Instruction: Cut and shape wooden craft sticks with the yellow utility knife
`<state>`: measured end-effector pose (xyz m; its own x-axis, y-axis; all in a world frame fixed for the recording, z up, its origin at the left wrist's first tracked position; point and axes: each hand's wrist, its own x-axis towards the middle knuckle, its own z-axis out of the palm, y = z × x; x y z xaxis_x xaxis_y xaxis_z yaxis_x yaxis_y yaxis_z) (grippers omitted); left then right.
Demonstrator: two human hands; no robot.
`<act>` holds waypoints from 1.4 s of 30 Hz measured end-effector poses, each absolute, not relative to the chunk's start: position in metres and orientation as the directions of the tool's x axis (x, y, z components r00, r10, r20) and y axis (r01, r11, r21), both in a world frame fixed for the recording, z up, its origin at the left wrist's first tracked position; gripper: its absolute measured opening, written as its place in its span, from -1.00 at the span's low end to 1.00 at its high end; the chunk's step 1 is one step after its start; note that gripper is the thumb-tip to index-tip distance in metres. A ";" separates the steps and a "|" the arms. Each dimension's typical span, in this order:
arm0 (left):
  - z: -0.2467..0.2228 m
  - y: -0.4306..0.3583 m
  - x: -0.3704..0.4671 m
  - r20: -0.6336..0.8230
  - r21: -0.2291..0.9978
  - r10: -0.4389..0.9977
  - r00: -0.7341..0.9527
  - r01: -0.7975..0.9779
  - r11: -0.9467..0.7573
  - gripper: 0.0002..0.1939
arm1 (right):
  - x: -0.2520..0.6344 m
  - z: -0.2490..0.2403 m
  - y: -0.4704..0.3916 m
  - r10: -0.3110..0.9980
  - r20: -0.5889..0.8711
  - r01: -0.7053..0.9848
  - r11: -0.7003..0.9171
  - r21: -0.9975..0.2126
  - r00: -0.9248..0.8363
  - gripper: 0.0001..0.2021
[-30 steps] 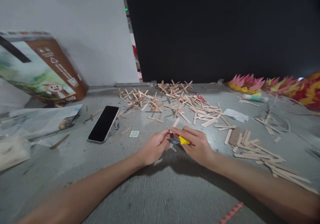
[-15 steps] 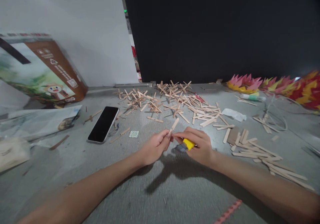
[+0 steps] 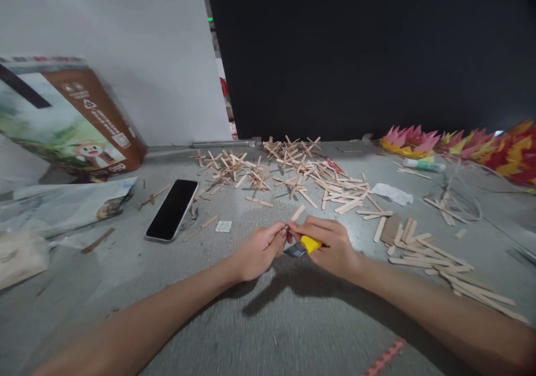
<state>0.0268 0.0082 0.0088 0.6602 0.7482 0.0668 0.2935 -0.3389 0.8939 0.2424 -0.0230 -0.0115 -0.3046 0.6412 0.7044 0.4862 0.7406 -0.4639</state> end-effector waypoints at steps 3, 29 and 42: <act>0.006 0.009 0.027 0.070 0.911 0.749 0.659 0.263 -0.317 -0.63 | 0.240 -0.002 -0.025 0.680 0.686 0.448 0.714 -0.538 -0.259 -0.68; -0.003 0.011 0.032 0.288 0.958 0.944 0.161 -0.058 -0.282 -0.70 | 0.150 0.025 0.088 0.990 0.037 0.931 0.141 -0.337 -0.136 -0.70; 0.001 0.009 0.030 0.277 0.956 0.936 0.216 0.034 -0.291 -0.70 | 0.219 0.061 0.021 0.955 0.281 0.723 0.258 -0.642 -0.091 -0.72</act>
<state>0.0301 0.0094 0.0014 0.2158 0.9364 0.2769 0.0338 -0.2906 0.9562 0.2188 0.0207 0.0607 -0.0911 0.9554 0.2811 0.7225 0.2576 -0.6416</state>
